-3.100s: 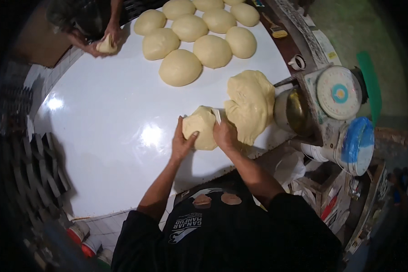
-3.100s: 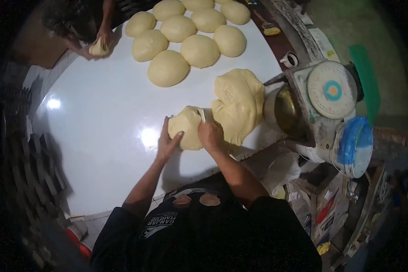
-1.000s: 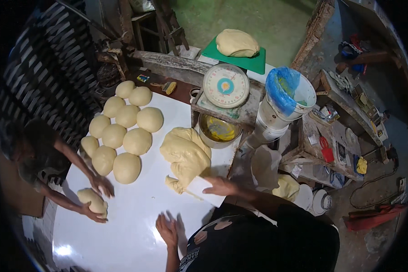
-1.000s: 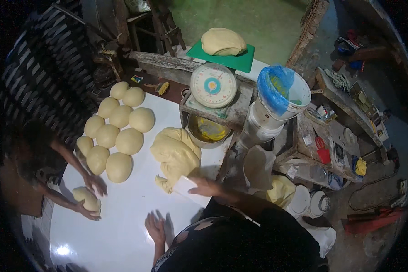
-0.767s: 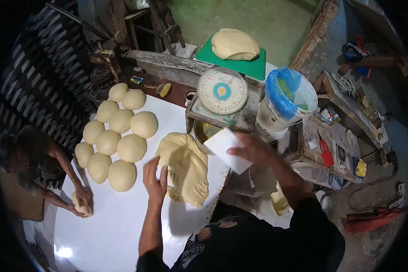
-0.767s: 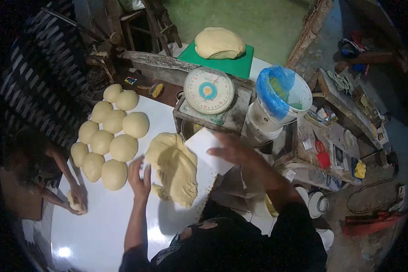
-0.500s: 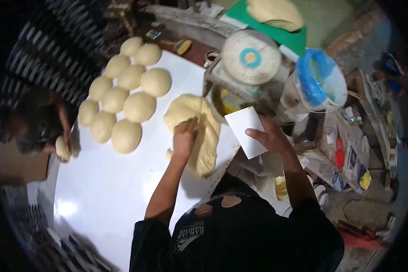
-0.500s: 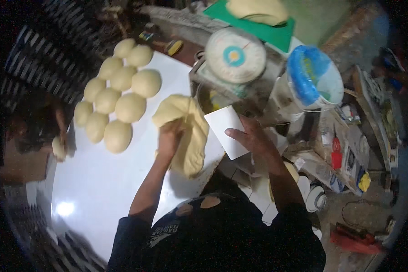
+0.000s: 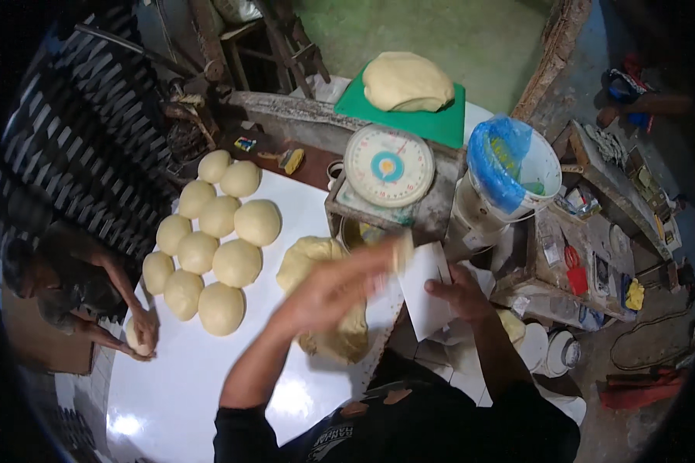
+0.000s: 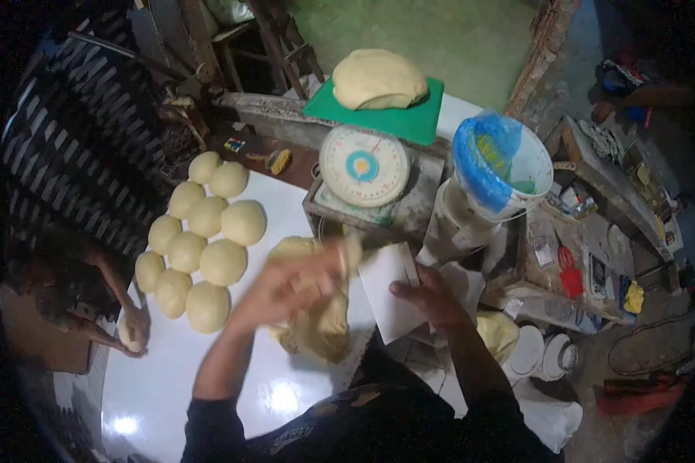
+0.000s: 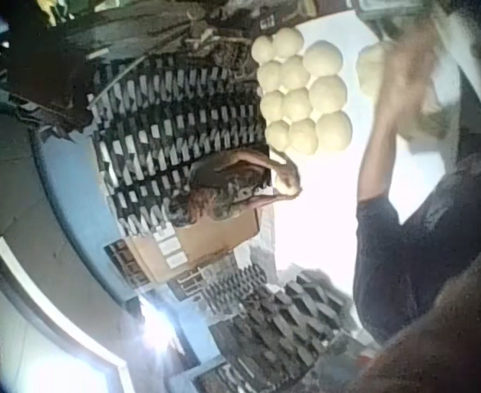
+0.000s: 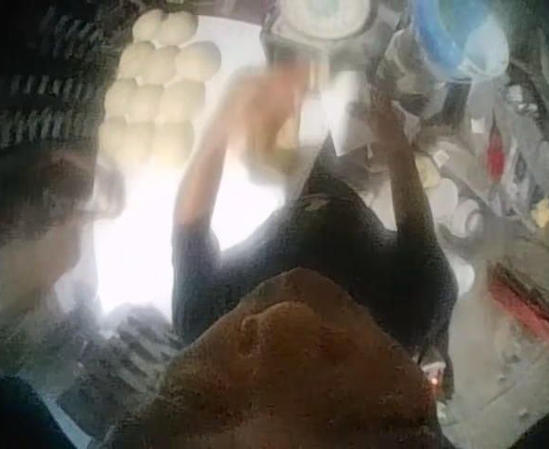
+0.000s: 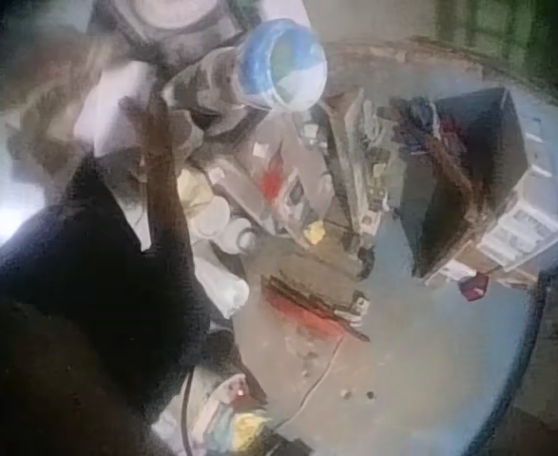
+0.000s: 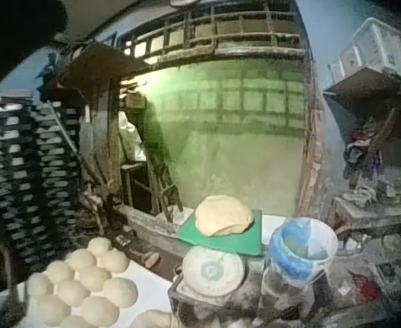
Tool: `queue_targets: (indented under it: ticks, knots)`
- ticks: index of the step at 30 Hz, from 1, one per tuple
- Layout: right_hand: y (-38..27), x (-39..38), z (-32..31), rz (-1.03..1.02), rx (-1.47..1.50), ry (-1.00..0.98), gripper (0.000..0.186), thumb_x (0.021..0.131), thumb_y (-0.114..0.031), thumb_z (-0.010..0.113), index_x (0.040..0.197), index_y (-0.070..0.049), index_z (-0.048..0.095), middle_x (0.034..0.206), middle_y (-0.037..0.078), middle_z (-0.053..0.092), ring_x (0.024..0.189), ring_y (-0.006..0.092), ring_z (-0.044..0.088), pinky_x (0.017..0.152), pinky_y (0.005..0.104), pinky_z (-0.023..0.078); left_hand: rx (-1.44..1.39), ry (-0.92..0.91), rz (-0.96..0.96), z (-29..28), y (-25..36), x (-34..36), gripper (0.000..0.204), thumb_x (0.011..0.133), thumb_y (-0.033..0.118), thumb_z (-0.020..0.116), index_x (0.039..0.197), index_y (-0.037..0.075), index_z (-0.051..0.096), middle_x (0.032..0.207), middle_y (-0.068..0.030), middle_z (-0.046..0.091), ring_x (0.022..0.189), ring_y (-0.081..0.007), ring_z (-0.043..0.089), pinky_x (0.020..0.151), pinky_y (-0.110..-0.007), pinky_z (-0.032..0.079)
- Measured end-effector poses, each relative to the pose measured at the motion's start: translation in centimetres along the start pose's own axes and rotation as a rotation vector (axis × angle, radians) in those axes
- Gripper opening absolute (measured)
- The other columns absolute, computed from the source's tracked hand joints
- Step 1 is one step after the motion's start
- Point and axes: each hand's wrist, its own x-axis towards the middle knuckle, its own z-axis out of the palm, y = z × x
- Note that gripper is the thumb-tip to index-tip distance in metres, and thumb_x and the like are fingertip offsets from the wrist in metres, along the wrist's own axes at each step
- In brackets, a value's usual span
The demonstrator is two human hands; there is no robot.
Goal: The person uses a bench scraper to cut portions of dough from a large mass, weighs each portion on a scale, and then rolls and shapes the portions by hand on a white table.
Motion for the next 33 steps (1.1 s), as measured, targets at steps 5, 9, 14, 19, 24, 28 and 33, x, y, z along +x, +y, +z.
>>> queue_targets:
  ticks: [5,9,14,19,24,28,33]
  knots:
    - [3.1,0.1,-2.6,0.026,-0.113,0.108,0.046,0.089,-0.025,0.079,0.126,-0.002,0.064,0.106,0.005,0.070,0.095,0.0152,0.066,0.086,0.0352,0.053,0.354,0.567,0.535,-6.5,3.2,19.7,0.043,0.099,0.025,0.064,0.134,0.001,0.060,0.127,-0.0213,0.066,0.116,-0.0379,0.065,0.099,-0.047,0.049]
    - [3.4,0.7,-1.8,0.006,0.064,0.114,0.040,0.088,-0.019,0.081,0.121,-0.002,0.066,0.104,0.004,0.070,0.091,0.0136,0.065,0.084,0.0334,0.054,1.048,0.528,0.324,-6.8,-5.3,24.9,0.036,0.100,0.039,0.063,0.123,0.014,0.072,0.139,-0.0134,0.061,0.138,-0.0273,0.051,0.114,-0.065,0.029]
    - [2.2,-1.7,-1.5,0.068,-0.030,0.107,0.053,0.089,-0.032,0.078,0.130,-0.003,0.063,0.106,0.007,0.070,0.092,0.0168,0.066,0.084,0.0379,0.054,0.990,0.907,0.580,-3.2,-1.7,13.2,0.017,0.084,0.023,0.077,0.096,0.011,0.076,0.131,-0.0134,0.062,0.130,-0.0411,0.049,0.111,-0.064,0.028]
    - [3.8,-2.3,3.8,0.048,-0.111,-0.047,0.051,0.094,-0.031,0.071,0.131,0.001,0.059,0.103,0.006,0.069,0.089,0.0160,0.066,0.080,0.0356,0.053,0.804,0.294,-0.238,8.2,-18.8,-12.9,0.068,0.098,0.032,0.064,0.153,0.000,0.040,0.156,-0.0236,0.043,0.143,-0.0419,0.040,0.119,-0.055,0.029]
    - [4.9,-3.2,8.6,0.019,-0.049,-0.339,0.045,0.099,-0.027,0.067,0.133,0.001,0.058,0.103,0.005,0.068,0.090,0.0127,0.065,0.079,0.0305,0.052,0.890,0.218,-0.407,20.9,-22.6,-24.0,0.079,0.098,0.051,0.059,0.157,0.003,0.036,0.165,-0.0193,0.030,0.150,-0.0447,0.029,0.121,-0.061,0.024]
    - [5.6,-4.1,11.4,0.032,-0.093,-0.436,0.044,0.099,-0.025,0.068,0.134,0.000,0.058,0.104,0.005,0.069,0.092,0.0110,0.065,0.081,0.0288,0.052,0.909,0.150,-0.330,20.3,-23.9,-24.6,0.066,0.098,0.038,0.061,0.149,0.001,0.044,0.158,-0.0203,0.039,0.147,-0.0448,0.034,0.118,-0.062,0.029]
    - [2.3,-5.6,12.0,0.040,-0.231,-0.456,0.046,0.096,-0.028,0.074,0.132,-0.002,0.060,0.110,0.004,0.071,0.096,0.0103,0.064,0.085,0.0310,0.052,0.951,0.130,-0.287,20.0,-25.6,-25.3,0.064,0.096,0.036,0.063,0.147,0.001,0.046,0.153,-0.0202,0.045,0.143,-0.0436,0.041,0.117,-0.060,0.031]
